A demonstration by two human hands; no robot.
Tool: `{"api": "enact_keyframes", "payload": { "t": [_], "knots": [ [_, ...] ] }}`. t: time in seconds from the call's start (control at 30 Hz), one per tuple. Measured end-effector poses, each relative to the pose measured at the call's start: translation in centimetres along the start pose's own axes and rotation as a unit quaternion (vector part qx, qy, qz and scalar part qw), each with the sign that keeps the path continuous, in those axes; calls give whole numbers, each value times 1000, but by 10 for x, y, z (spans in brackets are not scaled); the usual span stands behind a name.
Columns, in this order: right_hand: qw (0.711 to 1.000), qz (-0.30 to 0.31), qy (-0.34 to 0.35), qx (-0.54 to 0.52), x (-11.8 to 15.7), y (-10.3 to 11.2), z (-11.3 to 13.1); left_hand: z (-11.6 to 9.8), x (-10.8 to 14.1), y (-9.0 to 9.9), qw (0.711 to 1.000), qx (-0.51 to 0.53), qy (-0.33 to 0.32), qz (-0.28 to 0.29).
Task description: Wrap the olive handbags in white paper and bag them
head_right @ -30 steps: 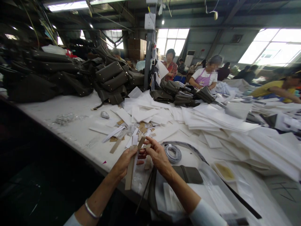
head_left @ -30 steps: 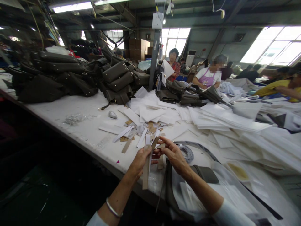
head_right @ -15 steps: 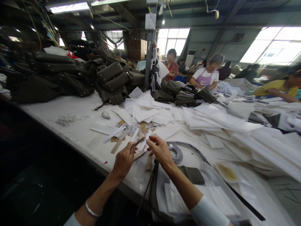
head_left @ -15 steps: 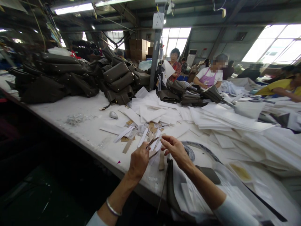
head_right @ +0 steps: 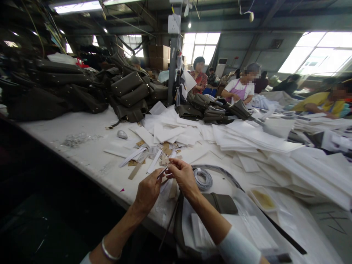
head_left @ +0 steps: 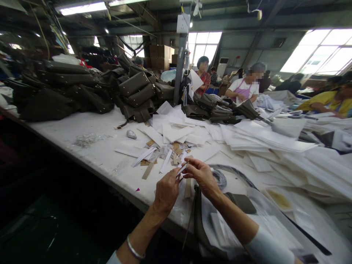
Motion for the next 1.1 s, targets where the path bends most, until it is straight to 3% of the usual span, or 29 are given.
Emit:
{"api": "enact_keyframes", "payload": {
  "t": [0.2, 0.3, 0.43, 0.53, 0.83, 1.1],
  "knots": [
    [1000, -13, -16, -6, -2, 1, -3, 1, 2, -2, 1000, 12, -8, -6],
    [1000, -11, -13, -16, -2, 0, -3, 6, -1, -1, 994, 90, 57, 11],
    [1000, 16, 4, -25, 1, -4, 0, 18, -1, -4, 958, 222, 177, 35],
    [999, 30, 15, -19, 4, -7, 3, 22, -1, -4, 943, 259, 206, 35],
    [999, -15, -16, -42, 2, 2, -2, 6, -2, 3, 989, 127, 69, 19],
    [999, -14, -18, -47, 5, 3, -1, 2, 1, 0, 999, 28, 2, 18]
  ]
}}
Point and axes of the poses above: each hand's wrist, its own x-axis away from the middle knuckle, its own y-axis out of the back of the hand, z = x × y, the point moved 9 cm from there along -x, towards the middle knuckle, and after that the axes turned 13 degrees about x, right-handed, at the moved point
